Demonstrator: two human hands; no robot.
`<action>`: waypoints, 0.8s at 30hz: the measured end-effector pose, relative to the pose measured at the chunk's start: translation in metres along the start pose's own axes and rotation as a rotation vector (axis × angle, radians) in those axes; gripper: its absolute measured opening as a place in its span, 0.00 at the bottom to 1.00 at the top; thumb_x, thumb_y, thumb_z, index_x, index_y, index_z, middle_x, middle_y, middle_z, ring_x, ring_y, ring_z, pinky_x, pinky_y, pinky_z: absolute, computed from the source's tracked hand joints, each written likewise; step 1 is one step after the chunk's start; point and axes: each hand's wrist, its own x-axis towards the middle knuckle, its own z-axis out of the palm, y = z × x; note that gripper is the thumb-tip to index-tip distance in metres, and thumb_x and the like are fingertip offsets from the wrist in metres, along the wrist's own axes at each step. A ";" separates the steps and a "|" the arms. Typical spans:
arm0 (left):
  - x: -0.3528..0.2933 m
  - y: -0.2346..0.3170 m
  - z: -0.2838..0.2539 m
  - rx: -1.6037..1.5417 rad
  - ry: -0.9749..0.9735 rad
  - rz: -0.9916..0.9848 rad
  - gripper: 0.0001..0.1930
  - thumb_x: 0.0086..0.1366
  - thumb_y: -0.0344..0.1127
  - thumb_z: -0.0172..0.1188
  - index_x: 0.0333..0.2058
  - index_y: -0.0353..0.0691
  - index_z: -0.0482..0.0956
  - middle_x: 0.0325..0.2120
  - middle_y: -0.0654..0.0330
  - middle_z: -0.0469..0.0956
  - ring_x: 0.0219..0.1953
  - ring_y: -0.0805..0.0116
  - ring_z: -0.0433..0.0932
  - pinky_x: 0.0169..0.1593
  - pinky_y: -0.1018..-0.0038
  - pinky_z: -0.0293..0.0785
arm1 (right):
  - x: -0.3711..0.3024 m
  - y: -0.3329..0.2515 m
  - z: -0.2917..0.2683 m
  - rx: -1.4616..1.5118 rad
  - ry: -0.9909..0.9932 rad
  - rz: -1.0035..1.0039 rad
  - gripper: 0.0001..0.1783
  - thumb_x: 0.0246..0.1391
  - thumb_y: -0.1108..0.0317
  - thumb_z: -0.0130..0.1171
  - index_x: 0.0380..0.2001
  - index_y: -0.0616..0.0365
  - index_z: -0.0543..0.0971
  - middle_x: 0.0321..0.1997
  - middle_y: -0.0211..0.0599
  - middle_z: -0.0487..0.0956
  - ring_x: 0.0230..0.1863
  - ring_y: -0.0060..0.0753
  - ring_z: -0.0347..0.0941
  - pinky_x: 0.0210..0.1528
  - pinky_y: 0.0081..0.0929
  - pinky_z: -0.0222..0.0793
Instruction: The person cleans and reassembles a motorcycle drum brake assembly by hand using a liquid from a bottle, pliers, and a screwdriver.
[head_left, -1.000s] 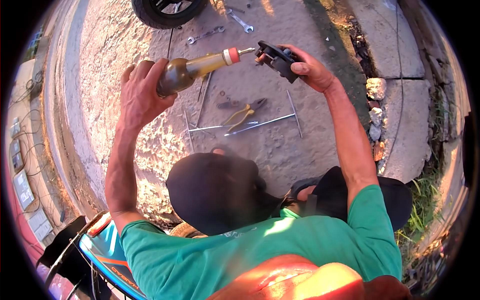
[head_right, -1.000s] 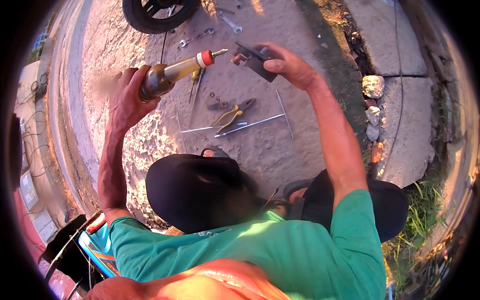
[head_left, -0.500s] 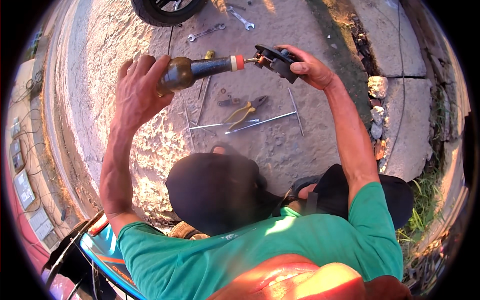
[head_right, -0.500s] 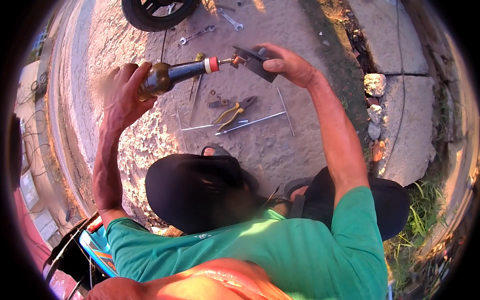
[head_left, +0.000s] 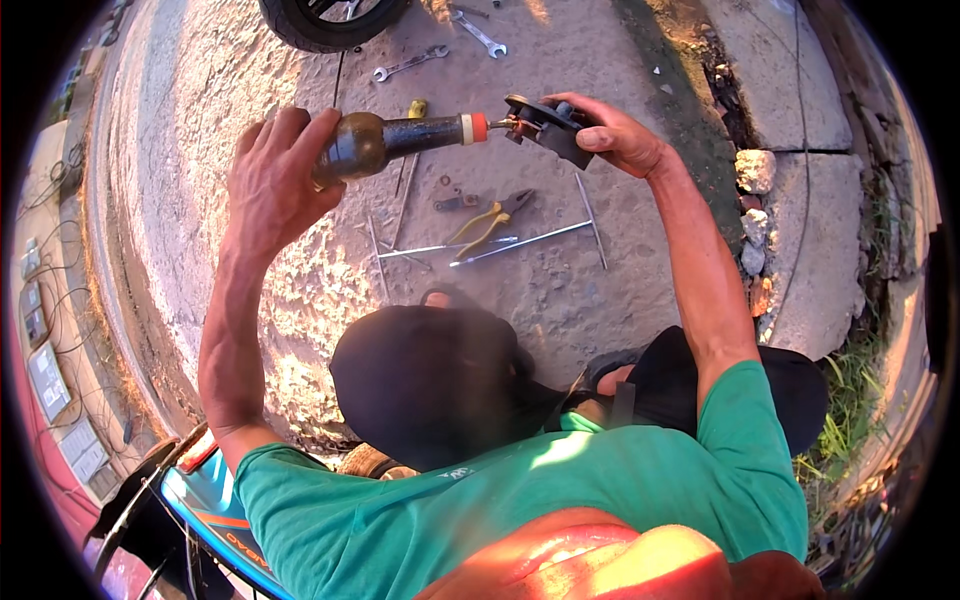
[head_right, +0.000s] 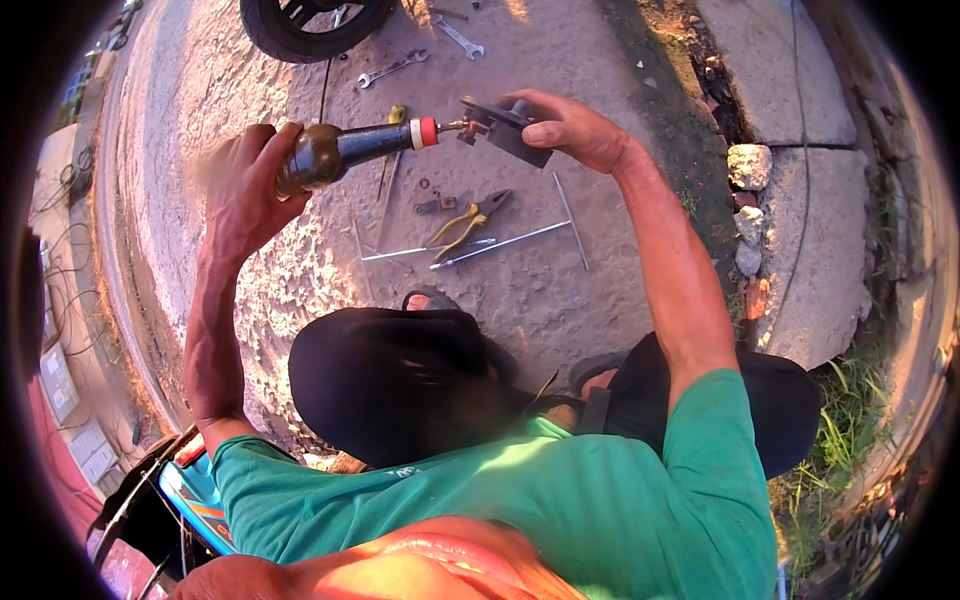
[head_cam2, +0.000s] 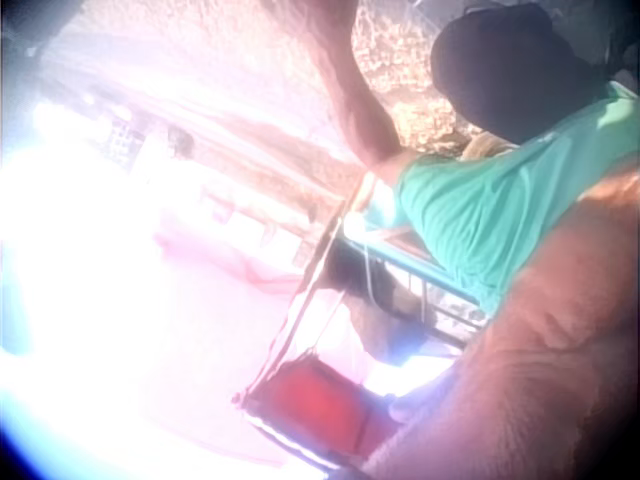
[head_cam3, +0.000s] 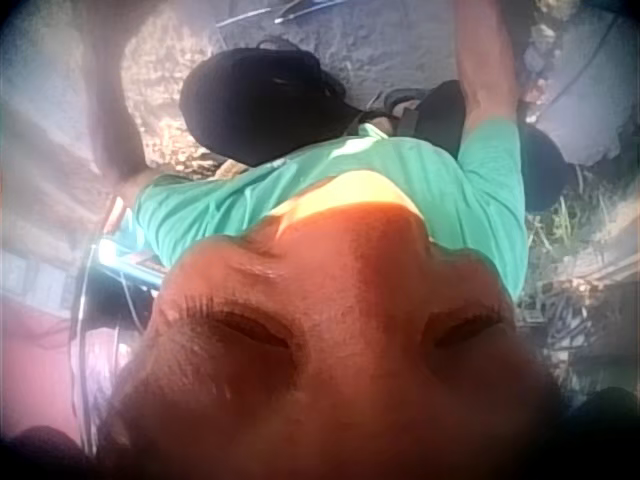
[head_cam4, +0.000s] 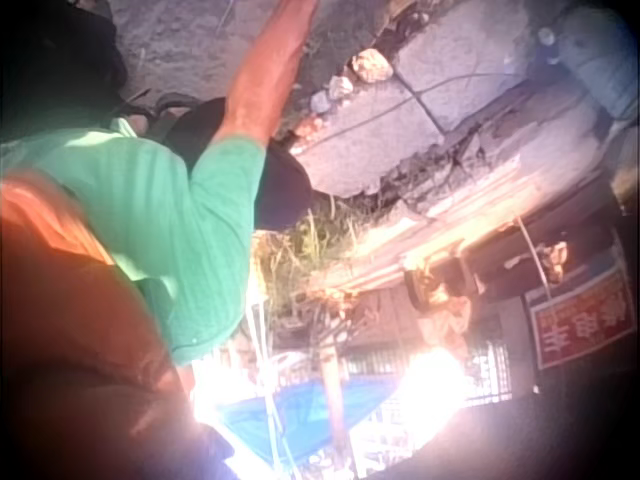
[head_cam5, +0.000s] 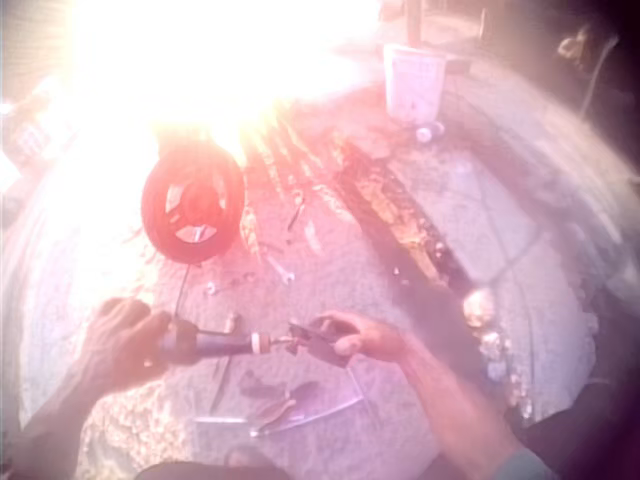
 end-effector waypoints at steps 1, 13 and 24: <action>0.000 0.000 0.000 -0.004 0.003 -0.003 0.42 0.43 0.36 0.80 0.61 0.53 0.75 0.48 0.59 0.77 0.50 0.55 0.79 0.62 0.57 0.70 | 0.001 0.001 -0.001 0.002 -0.007 0.002 0.54 0.43 0.34 0.72 0.68 0.57 0.71 0.53 0.34 0.76 0.53 0.28 0.72 0.52 0.28 0.68; 0.000 0.000 -0.013 -0.028 0.000 -0.001 0.42 0.44 0.35 0.81 0.62 0.54 0.75 0.51 0.59 0.77 0.51 0.54 0.79 0.59 0.58 0.74 | -0.003 -0.008 0.002 0.145 -0.087 -0.017 0.60 0.41 0.33 0.73 0.70 0.60 0.67 0.60 0.39 0.76 0.61 0.32 0.71 0.63 0.31 0.66; -0.005 -0.004 -0.019 -0.037 -0.002 -0.012 0.42 0.44 0.34 0.80 0.62 0.55 0.75 0.53 0.59 0.77 0.53 0.51 0.79 0.58 0.57 0.75 | -0.001 -0.021 0.011 0.071 -0.109 -0.025 0.62 0.38 0.33 0.75 0.70 0.62 0.67 0.61 0.42 0.76 0.61 0.35 0.73 0.64 0.33 0.67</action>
